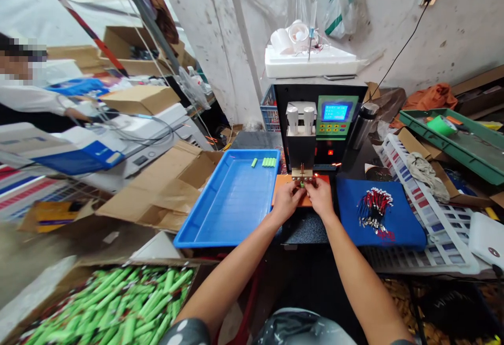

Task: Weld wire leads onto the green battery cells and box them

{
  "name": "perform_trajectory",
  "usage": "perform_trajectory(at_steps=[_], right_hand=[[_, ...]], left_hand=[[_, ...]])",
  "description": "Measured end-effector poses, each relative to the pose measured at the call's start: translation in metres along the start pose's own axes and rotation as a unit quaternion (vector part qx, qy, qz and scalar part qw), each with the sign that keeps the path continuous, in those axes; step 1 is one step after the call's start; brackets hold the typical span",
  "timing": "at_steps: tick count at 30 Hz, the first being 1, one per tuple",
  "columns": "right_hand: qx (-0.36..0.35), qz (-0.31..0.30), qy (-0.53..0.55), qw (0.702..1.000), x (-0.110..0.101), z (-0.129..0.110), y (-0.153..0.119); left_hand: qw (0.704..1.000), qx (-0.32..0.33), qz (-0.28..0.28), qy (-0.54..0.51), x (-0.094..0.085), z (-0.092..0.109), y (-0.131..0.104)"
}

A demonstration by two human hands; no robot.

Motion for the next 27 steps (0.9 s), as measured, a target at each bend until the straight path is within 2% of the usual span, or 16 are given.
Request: perform_trajectory(at_steps=[6, 10, 12, 13, 16, 18, 21, 23, 27], right_hand=[[0.025, 0.000, 0.008, 1.000, 0.001, 0.003, -0.003], [0.066, -0.042, 0.056, 0.995, -0.004, 0.004, -0.014], [0.077, -0.041, 0.065, 0.994, -0.022, 0.005, -0.018], [0.077, -0.026, 0.053, 0.995, -0.037, 0.005, -0.019], [0.067, 0.057, -0.082, 0.993, -0.106, 0.001, -0.016], [0.073, 0.099, -0.255, 0.959, -0.155, -0.003, -0.010], [0.120, 0.089, -0.496, 0.855, -0.201, -0.004, 0.003], [0.153, 0.072, -0.555, 0.814, -0.212, 0.000, 0.009], [0.185, 0.053, -0.574, 0.796, -0.206, 0.006, 0.019]], left_hand=[[1.000, -0.005, -0.010, -0.023, 0.004, -0.005, 0.000], [0.999, -0.015, -0.024, -0.027, 0.006, -0.003, 0.001], [0.999, -0.028, -0.031, -0.018, 0.006, 0.000, 0.001], [0.999, -0.038, -0.033, -0.006, 0.006, 0.001, 0.000], [0.997, -0.055, -0.035, 0.028, 0.001, 0.011, -0.004], [0.998, -0.047, -0.036, 0.026, -0.004, 0.021, -0.009], [0.999, -0.027, -0.036, 0.014, -0.016, 0.037, -0.024], [0.999, -0.026, -0.036, 0.004, -0.027, 0.042, -0.039], [0.999, -0.050, -0.011, 0.001, -0.062, 0.038, -0.074]])
Point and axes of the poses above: each hand's wrist, its own y-axis towards the middle knuckle, its own x-axis out of the palm, z = x × y, the point moved 7 cm from there along y, towards the middle knuckle, and after that the axes turned 3 degrees about y, right-handed, at the moved point
